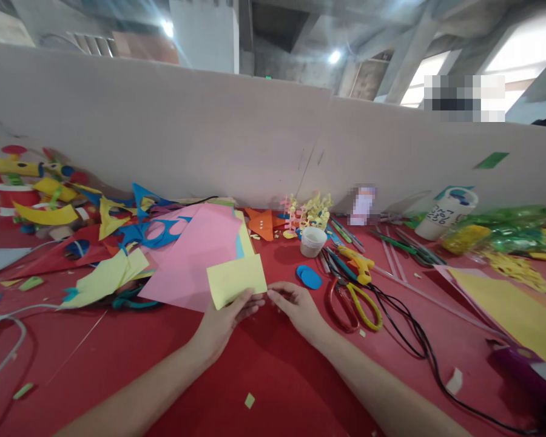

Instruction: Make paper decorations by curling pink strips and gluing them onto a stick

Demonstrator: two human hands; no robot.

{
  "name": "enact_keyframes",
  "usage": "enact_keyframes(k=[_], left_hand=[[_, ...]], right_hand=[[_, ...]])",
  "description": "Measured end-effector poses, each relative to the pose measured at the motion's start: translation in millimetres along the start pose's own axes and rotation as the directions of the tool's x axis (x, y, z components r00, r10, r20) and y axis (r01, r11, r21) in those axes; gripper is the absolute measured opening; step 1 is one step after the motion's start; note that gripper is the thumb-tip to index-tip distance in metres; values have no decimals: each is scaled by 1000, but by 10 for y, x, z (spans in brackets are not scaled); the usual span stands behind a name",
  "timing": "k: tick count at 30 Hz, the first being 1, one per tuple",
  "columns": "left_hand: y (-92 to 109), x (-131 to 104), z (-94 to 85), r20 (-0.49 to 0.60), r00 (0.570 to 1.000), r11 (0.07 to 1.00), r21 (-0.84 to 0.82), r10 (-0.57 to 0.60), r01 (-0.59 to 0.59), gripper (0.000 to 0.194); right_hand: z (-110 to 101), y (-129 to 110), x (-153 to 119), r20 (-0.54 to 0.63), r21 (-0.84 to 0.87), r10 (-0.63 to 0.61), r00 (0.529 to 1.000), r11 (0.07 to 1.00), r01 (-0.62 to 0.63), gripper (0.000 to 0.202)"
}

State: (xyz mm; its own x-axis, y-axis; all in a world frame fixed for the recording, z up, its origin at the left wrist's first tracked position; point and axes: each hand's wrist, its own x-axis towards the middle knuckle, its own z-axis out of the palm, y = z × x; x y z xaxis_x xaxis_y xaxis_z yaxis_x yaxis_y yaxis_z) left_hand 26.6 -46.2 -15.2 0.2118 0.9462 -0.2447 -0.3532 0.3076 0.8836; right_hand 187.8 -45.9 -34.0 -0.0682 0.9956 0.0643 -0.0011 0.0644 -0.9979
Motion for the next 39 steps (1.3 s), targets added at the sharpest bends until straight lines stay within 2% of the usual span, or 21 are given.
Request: enact_keyframes(k=[11, 21, 27, 33, 39], left_hand=[[-6, 4, 6, 2, 1000, 1000, -5, -6, 6, 27], [1, -7, 19, -9, 1000, 1000, 0, -6, 6, 29], [-3, -2, 5, 4, 1000, 1000, -5, 0, 0, 28], [-19, 8, -11, 2, 1000, 1000, 6, 1, -1, 29], [-34, 10, -15, 13, 1000, 1000, 13, 17, -17, 28]], right_hand=[[3, -27, 7, -2, 114, 43, 999, 993, -42, 29], [7, -20, 14, -2, 88, 57, 998, 995, -56, 27], [-7, -22, 12, 6, 152, 57, 998, 987, -57, 29], [-15, 18, 18, 21, 77, 37, 999, 996, -38, 31], [-10, 10, 20, 31, 84, 41, 999, 996, -44, 32]])
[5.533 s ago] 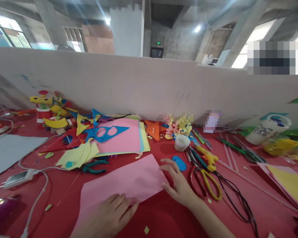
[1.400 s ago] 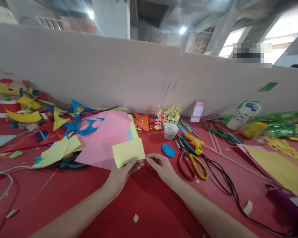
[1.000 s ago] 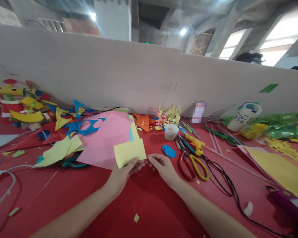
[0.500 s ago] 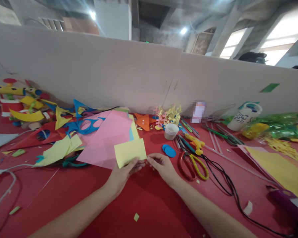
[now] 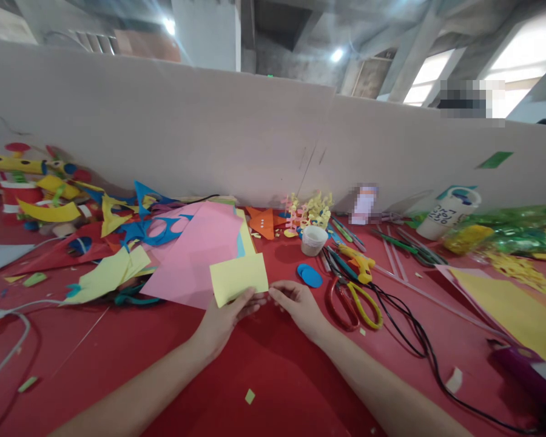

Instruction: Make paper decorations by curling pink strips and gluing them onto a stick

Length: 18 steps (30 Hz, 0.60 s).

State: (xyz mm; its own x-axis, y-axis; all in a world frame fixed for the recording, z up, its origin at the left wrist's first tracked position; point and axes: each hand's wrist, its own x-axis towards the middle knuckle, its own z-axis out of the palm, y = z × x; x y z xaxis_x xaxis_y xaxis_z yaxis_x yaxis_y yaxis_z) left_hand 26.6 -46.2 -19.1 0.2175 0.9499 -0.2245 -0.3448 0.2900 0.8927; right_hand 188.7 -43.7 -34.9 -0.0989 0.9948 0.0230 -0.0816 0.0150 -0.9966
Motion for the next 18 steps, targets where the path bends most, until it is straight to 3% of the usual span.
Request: enact_keyframes(k=[18], left_hand=[[27, -18, 27, 3, 1000, 1000, 15, 9, -9, 34]], right_hand=[[-1, 14, 5, 16, -27, -26, 1000, 999, 27, 29]])
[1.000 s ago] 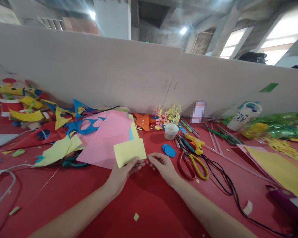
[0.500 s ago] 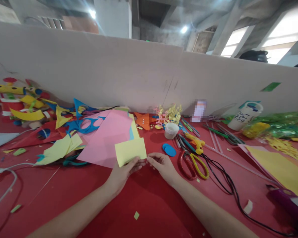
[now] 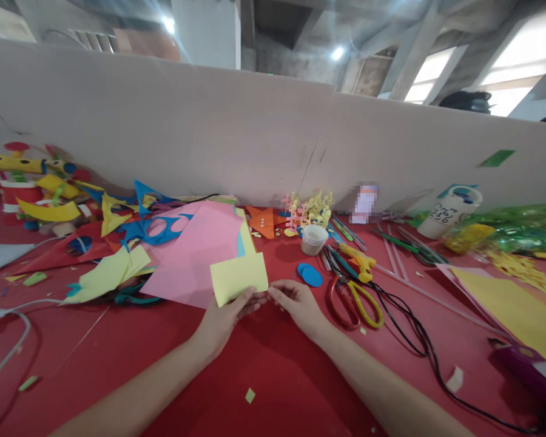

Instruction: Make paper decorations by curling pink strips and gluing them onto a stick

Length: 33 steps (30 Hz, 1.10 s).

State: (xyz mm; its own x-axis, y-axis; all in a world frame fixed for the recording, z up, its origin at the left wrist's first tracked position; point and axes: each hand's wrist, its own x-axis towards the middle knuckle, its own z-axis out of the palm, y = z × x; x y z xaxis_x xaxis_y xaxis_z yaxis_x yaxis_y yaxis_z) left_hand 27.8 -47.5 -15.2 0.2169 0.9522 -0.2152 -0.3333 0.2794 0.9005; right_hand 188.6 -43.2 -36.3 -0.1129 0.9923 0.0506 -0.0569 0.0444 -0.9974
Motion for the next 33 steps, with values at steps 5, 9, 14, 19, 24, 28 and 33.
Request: enact_keyframes(k=[5, 9, 14, 19, 24, 28, 33], left_hand=[[17, -12, 13, 0, 1000, 1000, 5, -6, 6, 31], [29, -27, 29, -32, 999, 1000, 14, -13, 13, 32], [21, -19, 25, -25, 1000, 1000, 17, -12, 13, 32], [7, -7, 10, 1, 1000, 1000, 5, -5, 5, 31], [6, -20, 8, 3, 1000, 1000, -9, 0, 0, 28], [9, -20, 14, -18, 1000, 1000, 0, -9, 9, 28], [7, -23, 20, -16, 1000, 1000, 4, -8, 8, 29]], right_hand=[[0, -5, -1, -15, -66, -22, 1000, 998, 21, 27], [-2, -3, 9, -36, -106, -22, 999, 994, 18, 27], [10, -22, -3, -48, -56, -7, 999, 998, 4, 27], [15, -34, -19, -37, 28, 16, 999, 1000, -15, 30], [4, -12, -13, -30, -3, -1, 1000, 1000, 1, 30], [5, -15, -5, -40, -40, -2, 999, 999, 0, 30], [13, -44, -7, -70, -38, 10, 998, 999, -12, 30]])
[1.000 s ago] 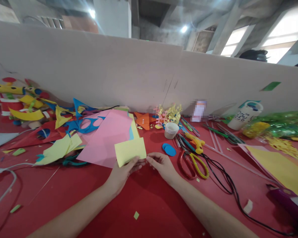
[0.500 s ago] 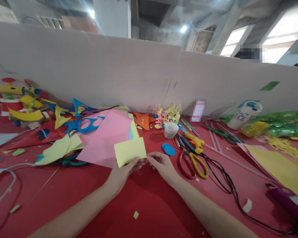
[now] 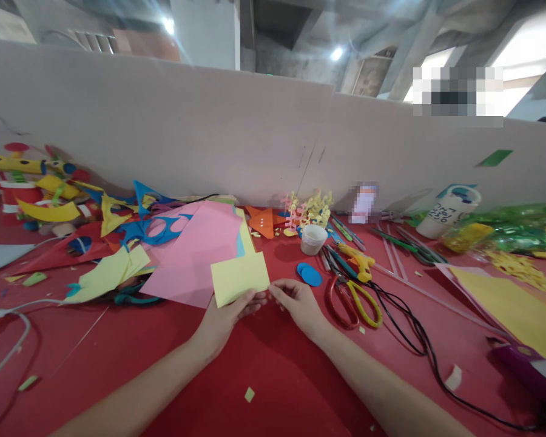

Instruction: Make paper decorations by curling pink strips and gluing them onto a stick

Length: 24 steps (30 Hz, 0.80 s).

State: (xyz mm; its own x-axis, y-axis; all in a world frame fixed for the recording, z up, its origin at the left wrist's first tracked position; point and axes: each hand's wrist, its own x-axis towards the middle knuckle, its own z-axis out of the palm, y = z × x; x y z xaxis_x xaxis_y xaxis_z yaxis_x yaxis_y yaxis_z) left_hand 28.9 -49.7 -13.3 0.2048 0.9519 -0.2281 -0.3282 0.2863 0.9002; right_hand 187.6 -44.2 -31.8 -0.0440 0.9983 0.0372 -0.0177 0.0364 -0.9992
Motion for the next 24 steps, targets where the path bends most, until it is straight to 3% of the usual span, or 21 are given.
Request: enact_keyframes(k=[24], left_hand=[[1, -13, 29, -21, 1000, 1000, 13, 17, -17, 31]], right_hand=[[-10, 34, 13, -53, -53, -14, 999, 999, 12, 27]])
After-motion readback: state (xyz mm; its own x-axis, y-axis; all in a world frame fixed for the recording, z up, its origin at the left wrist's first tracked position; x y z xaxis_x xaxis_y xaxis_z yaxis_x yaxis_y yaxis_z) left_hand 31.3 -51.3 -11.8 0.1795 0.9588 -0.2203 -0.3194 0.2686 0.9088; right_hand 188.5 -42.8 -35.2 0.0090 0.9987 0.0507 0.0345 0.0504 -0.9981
